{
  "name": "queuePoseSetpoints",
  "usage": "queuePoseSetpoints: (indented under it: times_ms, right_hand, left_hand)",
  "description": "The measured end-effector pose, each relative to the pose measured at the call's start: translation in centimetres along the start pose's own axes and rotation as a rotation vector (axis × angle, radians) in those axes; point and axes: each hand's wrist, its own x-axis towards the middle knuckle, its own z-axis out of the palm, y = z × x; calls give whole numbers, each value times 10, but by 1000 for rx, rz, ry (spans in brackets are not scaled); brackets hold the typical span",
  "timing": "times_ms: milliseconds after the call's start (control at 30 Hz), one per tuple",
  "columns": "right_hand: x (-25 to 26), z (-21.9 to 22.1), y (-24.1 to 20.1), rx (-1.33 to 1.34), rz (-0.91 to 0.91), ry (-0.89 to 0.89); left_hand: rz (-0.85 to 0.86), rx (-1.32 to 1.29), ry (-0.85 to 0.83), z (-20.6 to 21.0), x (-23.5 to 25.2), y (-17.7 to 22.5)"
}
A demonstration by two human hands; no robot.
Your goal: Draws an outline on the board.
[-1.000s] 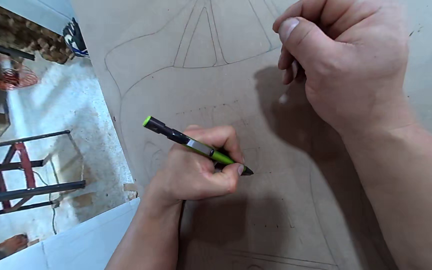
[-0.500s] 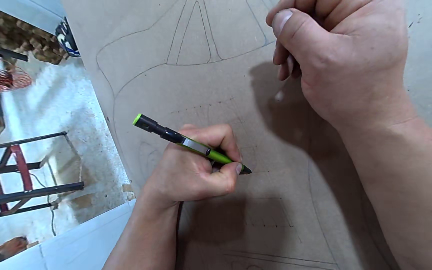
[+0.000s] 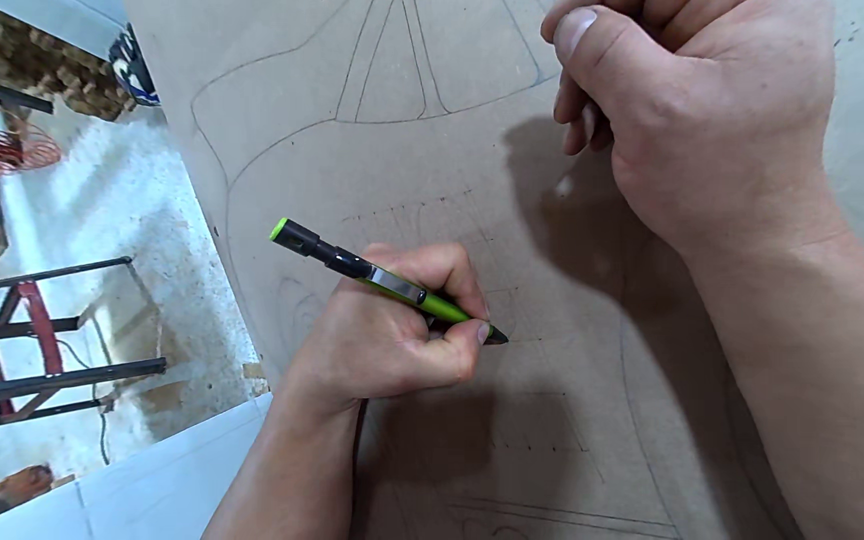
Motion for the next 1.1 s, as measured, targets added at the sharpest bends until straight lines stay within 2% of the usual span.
queuePoseSetpoints:
  times_ms: [1100]
  right_hand:
    - [-1, 1, 2, -3, -8, 9]
  left_hand:
    - [0, 2, 60, 4, -4, -1]
